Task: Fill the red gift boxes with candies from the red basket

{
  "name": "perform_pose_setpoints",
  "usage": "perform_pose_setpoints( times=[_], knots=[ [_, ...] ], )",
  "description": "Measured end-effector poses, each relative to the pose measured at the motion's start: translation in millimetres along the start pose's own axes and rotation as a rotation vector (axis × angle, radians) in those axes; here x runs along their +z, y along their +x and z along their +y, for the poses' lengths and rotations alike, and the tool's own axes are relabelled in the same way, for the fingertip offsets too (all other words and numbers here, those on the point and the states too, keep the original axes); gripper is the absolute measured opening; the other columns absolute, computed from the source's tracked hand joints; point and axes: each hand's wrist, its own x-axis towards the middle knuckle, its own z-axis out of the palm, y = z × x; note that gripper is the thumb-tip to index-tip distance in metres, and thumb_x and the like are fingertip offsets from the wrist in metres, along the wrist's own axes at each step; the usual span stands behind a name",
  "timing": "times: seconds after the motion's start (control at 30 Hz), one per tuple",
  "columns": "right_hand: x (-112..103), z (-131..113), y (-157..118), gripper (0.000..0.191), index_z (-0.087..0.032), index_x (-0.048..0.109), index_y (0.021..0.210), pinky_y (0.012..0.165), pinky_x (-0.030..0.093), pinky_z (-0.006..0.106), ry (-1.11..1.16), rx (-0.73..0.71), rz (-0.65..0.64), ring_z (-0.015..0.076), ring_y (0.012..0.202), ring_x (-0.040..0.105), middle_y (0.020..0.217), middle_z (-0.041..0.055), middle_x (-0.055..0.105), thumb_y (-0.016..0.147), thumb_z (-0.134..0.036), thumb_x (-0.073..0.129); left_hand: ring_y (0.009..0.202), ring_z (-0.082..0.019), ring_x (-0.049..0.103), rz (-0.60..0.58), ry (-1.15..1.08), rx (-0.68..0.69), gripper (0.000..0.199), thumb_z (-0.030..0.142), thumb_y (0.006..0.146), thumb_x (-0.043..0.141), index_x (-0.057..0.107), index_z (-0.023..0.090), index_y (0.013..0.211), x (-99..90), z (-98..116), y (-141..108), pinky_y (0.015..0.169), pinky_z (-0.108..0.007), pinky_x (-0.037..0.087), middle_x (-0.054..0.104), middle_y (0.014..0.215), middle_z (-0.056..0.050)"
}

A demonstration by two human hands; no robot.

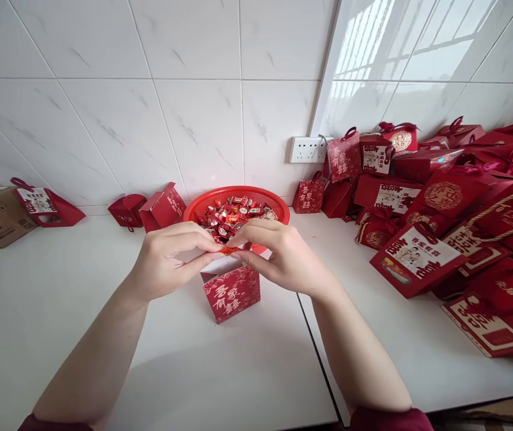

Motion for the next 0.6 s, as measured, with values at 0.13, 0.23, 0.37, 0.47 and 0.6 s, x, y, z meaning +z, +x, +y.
perform_pose_setpoints(
  times=[0.13,0.23,0.37,0.47,0.6],
  knots=[
    [0.4,-0.1,0.6,0.013,-0.024,0.069,0.102,0.087,0.051,0.038,-0.037,-0.01,0.01,0.0208,0.093,0.065,0.1,0.0043,0.072,0.094,-0.022,0.06,0.074,-0.014,0.066,0.01,0.038,0.041,0.007,0.016,0.085,0.067,0.071,0.02,0.081,0.6,-1.6,0.7,0.067,-0.027,0.054,0.072,0.078,-0.001],
    [1.1,-0.7,0.8,0.009,-0.024,0.072,0.095,0.085,0.05,0.038,0.006,0.087,0.047,0.0214,0.091,0.066,0.095,0.0038,0.074,0.091,-0.025,0.065,0.071,-0.013,0.065,0.018,0.056,0.066,0.008,0.016,0.085,0.067,0.071,0.02,0.079,2.1,-1.8,1.7,0.064,-0.027,0.053,0.071,0.075,-0.001],
    [1.8,0.7,0.9,0.012,-0.025,0.075,0.088,0.08,0.051,0.037,0.169,0.248,0.035,0.0216,0.089,0.065,0.09,0.0038,0.073,0.09,-0.032,0.066,0.069,-0.013,0.065,0.018,0.046,0.09,0.009,0.015,0.085,0.067,0.07,0.019,0.078,4.2,-1.4,2.7,0.065,-0.027,0.053,0.071,0.074,-0.002],
    [2.7,2.2,1.4,0.014,-0.024,0.074,0.087,0.083,0.051,0.037,0.241,0.279,0.021,0.0207,0.089,0.065,0.091,0.0036,0.072,0.09,-0.034,0.065,0.069,-0.012,0.064,0.017,0.036,0.088,0.008,0.014,0.085,0.067,0.07,0.019,0.08,4.7,-2.5,2.1,0.066,-0.027,0.053,0.071,0.075,-0.001],
    [3.7,1.8,2.5,0.016,-0.022,0.071,0.09,0.083,0.053,0.035,0.302,0.307,0.002,0.0193,0.088,0.066,0.094,0.004,0.071,0.093,-0.034,0.062,0.072,-0.013,0.064,0.014,0.032,0.062,0.007,0.015,0.086,0.066,0.07,0.02,0.082,4.4,-5.5,-0.2,0.066,-0.028,0.053,0.07,0.077,-0.001]
  ],
)
